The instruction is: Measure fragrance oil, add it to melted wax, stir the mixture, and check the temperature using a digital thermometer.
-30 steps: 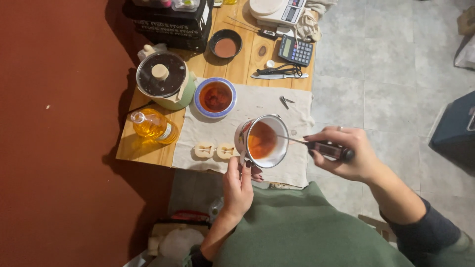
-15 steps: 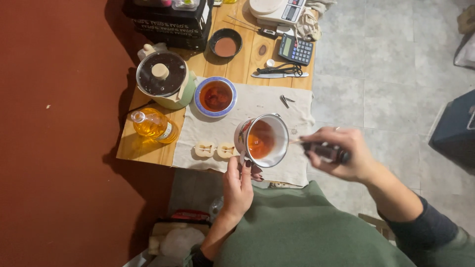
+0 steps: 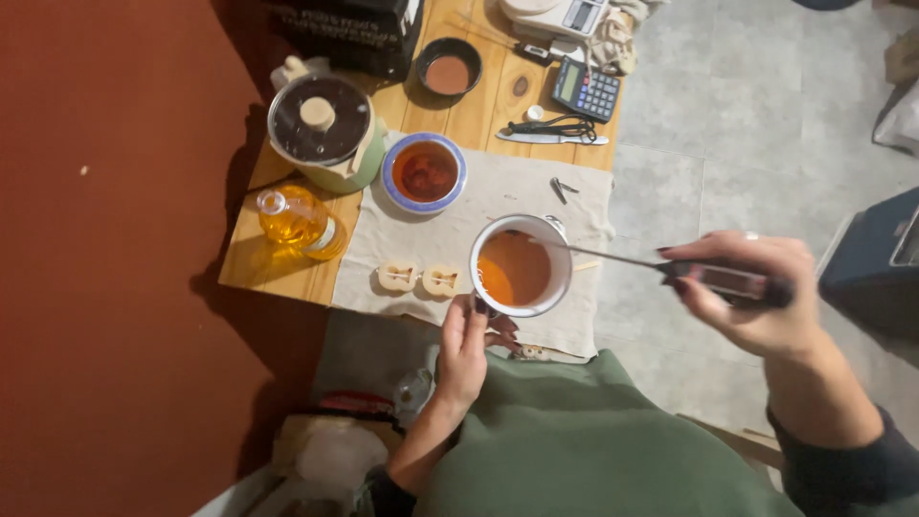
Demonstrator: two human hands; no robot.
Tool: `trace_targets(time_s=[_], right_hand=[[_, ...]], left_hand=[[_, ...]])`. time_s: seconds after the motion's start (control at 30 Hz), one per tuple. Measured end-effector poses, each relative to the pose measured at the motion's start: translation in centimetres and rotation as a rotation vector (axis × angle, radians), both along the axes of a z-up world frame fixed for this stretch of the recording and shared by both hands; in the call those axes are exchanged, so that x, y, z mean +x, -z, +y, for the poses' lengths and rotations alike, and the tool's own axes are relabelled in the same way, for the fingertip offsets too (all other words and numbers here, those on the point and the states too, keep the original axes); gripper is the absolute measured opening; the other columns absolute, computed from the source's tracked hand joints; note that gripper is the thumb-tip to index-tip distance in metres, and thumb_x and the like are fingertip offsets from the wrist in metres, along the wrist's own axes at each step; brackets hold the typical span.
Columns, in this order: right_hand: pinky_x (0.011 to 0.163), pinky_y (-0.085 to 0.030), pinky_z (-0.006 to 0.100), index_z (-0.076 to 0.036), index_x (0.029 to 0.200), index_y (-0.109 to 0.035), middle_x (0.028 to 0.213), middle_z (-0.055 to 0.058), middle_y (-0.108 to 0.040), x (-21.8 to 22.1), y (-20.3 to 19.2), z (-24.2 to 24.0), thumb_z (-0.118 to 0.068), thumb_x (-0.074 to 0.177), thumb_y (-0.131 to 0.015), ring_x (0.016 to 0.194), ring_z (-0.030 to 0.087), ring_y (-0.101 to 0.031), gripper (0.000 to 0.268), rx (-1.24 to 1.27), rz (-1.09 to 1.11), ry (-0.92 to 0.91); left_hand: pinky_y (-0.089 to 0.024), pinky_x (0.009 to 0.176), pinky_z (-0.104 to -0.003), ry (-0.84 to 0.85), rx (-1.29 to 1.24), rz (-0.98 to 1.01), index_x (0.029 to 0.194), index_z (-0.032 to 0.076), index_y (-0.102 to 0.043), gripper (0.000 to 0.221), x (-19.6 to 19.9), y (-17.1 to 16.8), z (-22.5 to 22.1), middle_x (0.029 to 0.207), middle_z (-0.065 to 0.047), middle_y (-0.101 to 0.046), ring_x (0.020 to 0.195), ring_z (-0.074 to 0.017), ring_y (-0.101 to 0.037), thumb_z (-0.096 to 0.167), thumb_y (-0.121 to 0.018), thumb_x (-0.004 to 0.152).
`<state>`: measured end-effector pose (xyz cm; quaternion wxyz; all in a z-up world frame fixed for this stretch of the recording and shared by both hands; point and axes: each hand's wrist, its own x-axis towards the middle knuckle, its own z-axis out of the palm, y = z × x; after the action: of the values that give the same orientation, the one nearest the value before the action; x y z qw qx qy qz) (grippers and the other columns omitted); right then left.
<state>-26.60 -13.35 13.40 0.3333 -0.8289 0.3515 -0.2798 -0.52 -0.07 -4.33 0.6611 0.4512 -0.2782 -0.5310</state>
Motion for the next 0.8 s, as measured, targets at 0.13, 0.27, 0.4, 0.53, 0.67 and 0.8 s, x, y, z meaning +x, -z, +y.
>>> trace_targets(time_s=[0.13,0.27,0.4,0.53,0.67,0.8], right_hand=[[0.065,-0.056,0.019,0.003,0.111,-0.074,0.081,0.007,-0.075,-1.5,-1.2,0.0,-0.006,0.087,-0.072,0.069,0.008,-0.073,0.025,-0.041,0.026,0.075],[0.06,-0.054,0.018,0.002,0.111,-0.074,0.078,0.005,-0.074,-1.7,-0.3,-0.8,-0.008,0.087,-0.074,0.064,0.007,-0.072,0.026,-0.055,0.086,0.045],[0.052,-0.05,0.019,-0.001,0.106,-0.076,0.078,0.003,-0.075,-0.4,1.4,-0.8,-0.008,0.081,-0.076,0.059,0.006,-0.07,0.026,-0.071,0.14,-0.01],[0.052,-0.049,0.021,-0.004,0.108,-0.076,0.081,0.002,-0.074,3.1,2.0,0.6,-0.008,0.077,-0.077,0.059,0.006,-0.067,0.032,-0.098,0.132,-0.056],[0.055,-0.051,0.021,-0.006,0.109,-0.076,0.082,0.001,-0.074,4.0,1.6,1.8,-0.009,0.076,-0.077,0.063,0.006,-0.069,0.033,-0.089,0.07,-0.169],[0.052,-0.052,0.022,-0.007,0.106,-0.077,0.079,0.002,-0.074,3.8,2.0,1.4,-0.007,0.074,-0.077,0.059,0.007,-0.069,0.032,-0.084,0.119,-0.124]], left_hand=[[-0.063,0.065,-0.034,0.0,-0.011,0.136,0.116,0.001,-0.051,0.024,-1.6,1.4,0.2,0.096,-0.007,-0.064,0.08,-0.015,-0.07,0.023,-0.046,0.109],[-0.063,0.067,-0.031,0.002,-0.053,0.06,0.114,0.001,-0.05,0.021,-1.7,0.6,0.2,0.093,-0.007,-0.065,0.079,-0.0143,-0.07,0.022,-0.046,0.11],[-0.054,0.061,-0.027,-0.033,-0.073,-0.304,0.105,0.001,-0.051,0.019,-1.4,-0.7,0.2,0.08,-0.006,-0.065,0.07,-0.0133,-0.066,0.019,-0.05,0.11],[-0.05,0.056,-0.026,-0.027,-0.008,-0.459,0.102,0.001,-0.051,0.018,-0.8,-2.4,0.3,0.074,-0.005,-0.064,0.064,-0.0124,-0.066,0.018,-0.051,0.108],[-0.05,0.056,-0.026,-0.021,-0.035,-0.495,0.103,0.001,-0.051,0.017,-0.6,-1.7,0.3,0.078,-0.006,-0.066,0.066,-0.0124,-0.066,0.017,-0.051,0.108],[-0.057,0.062,-0.026,-0.048,-0.096,-0.431,0.104,-0.001,-0.05,0.018,-0.4,-1.5,0.5,0.085,-0.007,-0.069,0.073,-0.0126,-0.07,0.016,-0.05,0.109]])
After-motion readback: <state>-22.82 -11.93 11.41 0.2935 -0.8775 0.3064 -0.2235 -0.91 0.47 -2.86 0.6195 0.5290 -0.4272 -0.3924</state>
